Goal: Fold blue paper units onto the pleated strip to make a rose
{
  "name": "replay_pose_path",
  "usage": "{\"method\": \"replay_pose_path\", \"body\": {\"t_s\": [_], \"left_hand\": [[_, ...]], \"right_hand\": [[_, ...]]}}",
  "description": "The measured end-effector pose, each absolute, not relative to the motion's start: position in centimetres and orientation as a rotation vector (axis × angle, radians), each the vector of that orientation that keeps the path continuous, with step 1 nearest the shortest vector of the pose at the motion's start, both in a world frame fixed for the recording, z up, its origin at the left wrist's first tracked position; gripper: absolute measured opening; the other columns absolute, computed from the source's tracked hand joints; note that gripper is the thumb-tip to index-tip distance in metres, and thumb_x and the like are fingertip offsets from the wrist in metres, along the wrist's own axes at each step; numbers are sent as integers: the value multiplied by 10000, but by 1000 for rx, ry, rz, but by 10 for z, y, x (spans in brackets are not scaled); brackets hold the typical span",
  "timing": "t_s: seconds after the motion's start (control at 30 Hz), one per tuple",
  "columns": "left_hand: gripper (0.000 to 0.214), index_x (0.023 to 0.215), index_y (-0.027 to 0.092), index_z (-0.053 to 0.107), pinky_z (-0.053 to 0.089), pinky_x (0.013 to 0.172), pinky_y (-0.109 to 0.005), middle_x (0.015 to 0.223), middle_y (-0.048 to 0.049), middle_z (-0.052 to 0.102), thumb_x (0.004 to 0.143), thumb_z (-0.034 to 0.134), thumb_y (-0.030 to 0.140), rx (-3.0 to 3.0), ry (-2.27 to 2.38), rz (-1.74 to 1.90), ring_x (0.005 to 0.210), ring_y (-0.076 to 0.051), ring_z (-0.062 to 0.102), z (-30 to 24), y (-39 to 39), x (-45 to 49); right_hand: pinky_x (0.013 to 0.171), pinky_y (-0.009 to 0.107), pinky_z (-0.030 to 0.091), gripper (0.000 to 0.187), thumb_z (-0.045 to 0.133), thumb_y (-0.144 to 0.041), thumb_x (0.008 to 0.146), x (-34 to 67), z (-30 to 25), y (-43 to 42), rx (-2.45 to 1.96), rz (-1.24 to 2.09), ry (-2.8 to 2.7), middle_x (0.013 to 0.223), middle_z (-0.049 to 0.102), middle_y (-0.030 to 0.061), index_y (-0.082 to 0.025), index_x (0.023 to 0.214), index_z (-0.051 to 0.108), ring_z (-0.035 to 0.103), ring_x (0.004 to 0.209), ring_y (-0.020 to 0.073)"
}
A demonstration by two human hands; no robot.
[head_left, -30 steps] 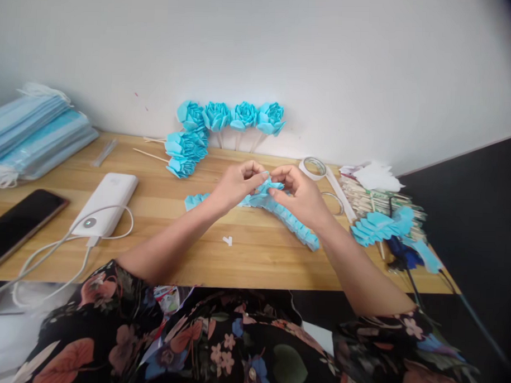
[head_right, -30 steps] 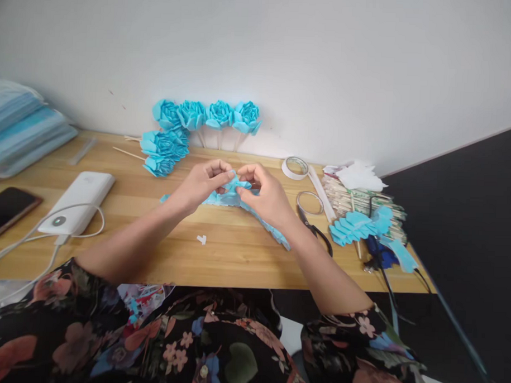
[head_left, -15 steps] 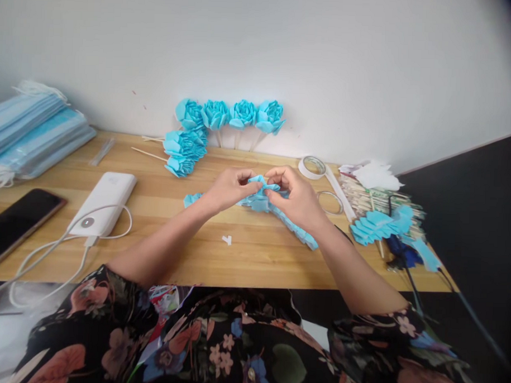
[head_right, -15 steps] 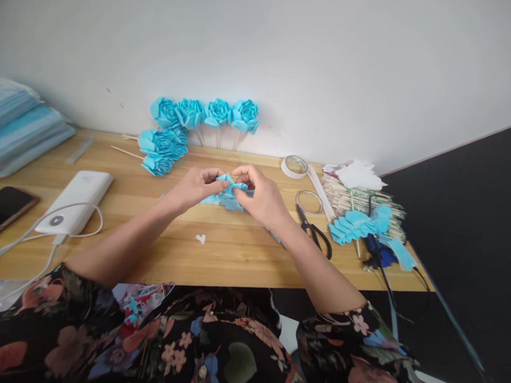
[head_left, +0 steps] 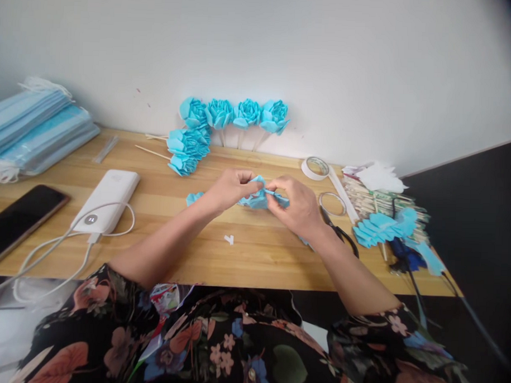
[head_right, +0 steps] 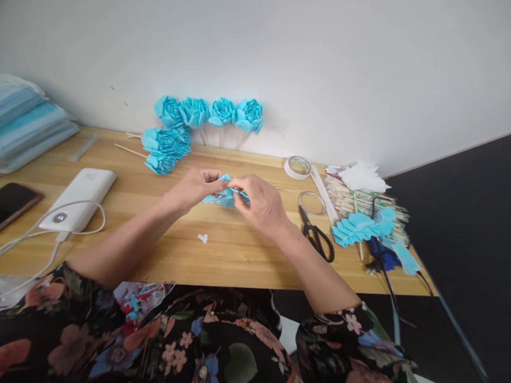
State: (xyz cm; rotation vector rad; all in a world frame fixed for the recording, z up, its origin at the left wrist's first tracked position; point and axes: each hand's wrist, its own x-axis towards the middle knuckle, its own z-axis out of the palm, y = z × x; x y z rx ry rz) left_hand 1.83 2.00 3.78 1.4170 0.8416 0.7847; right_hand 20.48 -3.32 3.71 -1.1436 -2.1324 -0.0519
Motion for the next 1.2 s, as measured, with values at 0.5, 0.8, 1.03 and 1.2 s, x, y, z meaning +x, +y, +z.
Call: {"method": "replay_pose_path", "body": {"t_s": [0.5, 0.8, 1.03, 1.2], "left_hand": [[228, 666, 139, 597, 353, 550, -218, 601, 26, 548, 750, 657, 342, 1393, 837, 786, 565, -79, 461, 44, 15, 22], [255, 676, 152, 567, 312, 528, -221, 601, 29, 505, 806, 590, 370, 1627, 946, 889, 570, -93, 443, 38, 20, 15], [245, 677, 143, 595, 276, 539, -231, 591, 31, 497, 820, 593, 341, 1825, 962, 944, 575, -87, 402, 35, 17, 18], [284, 730, 138, 639, 310, 571, -238, 634, 18, 542, 828, 621, 404, 1731, 789, 849, 609, -98, 441, 33, 21, 12]], "right_hand": [[814, 430, 575, 125, 619, -213, 826, 206, 31, -35, -1183, 137, -1958, 928, 745, 33, -297, 914, 593, 709, 897, 234], [746, 341, 553, 465, 687, -392, 817, 200, 35, -32, -1220, 958, -1621, 981, 686, 10, -299, 1231, 498, 668, 880, 193], [695, 328, 530, 552, 724, -334, 782, 194, 31, -27, -1288, 1128, -1453, 879, 668, -11, -281, 1298, 539, 640, 764, 173], [713, 320, 544, 611, 785, -340, 731, 200, 34, -24, -1271, 1311, -1361, 867, 698, 1, -239, 1295, 572, 669, 786, 179]]}}
